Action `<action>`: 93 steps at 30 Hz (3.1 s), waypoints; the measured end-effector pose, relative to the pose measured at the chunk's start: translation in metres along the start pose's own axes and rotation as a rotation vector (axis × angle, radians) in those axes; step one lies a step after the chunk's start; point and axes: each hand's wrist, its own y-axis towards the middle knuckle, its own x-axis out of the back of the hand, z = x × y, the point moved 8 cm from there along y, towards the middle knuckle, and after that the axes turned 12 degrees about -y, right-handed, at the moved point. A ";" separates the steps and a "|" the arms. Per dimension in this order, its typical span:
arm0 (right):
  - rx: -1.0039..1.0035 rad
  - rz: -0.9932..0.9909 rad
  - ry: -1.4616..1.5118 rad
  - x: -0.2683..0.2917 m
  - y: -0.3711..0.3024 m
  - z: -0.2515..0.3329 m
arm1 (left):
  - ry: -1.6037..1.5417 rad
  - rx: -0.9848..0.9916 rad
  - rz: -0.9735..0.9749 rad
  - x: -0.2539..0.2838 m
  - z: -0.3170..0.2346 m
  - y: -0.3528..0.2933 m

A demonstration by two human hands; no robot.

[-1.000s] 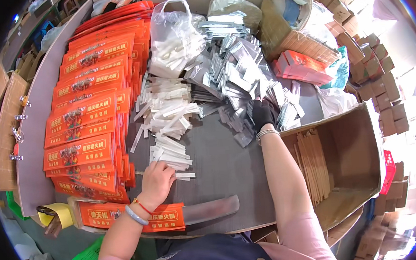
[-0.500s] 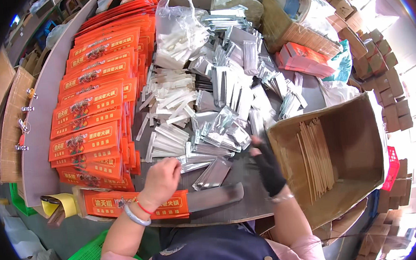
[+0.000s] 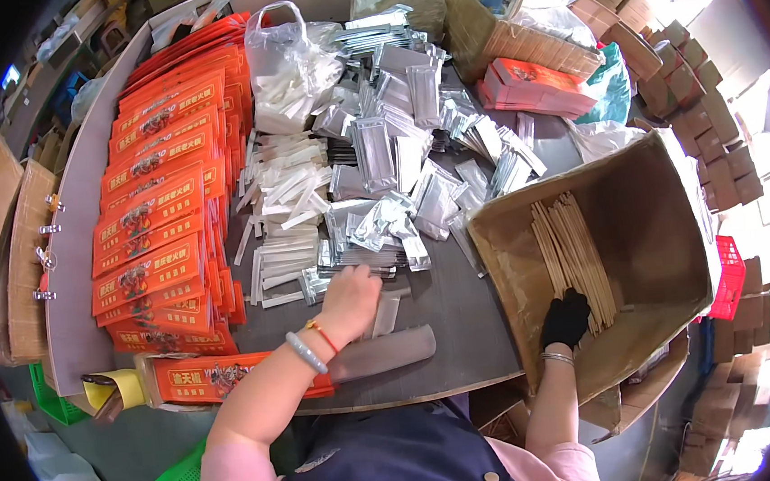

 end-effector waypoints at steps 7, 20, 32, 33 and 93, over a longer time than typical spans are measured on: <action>0.046 -0.025 -0.061 0.006 -0.002 0.013 | -0.107 0.329 0.091 -0.014 -0.008 -0.031; 0.005 0.182 0.270 -0.004 -0.023 -0.002 | -0.063 0.258 -0.076 0.003 -0.007 -0.015; -0.023 -0.120 1.013 0.058 -0.031 0.020 | 0.003 0.071 -0.011 0.052 -0.035 -0.002; 0.041 0.030 1.046 0.067 -0.038 0.027 | -0.006 -0.043 -0.004 0.071 -0.058 -0.007; 1.011 0.034 0.485 0.142 -0.138 0.184 | 0.070 0.422 -0.241 0.080 0.012 -0.152</action>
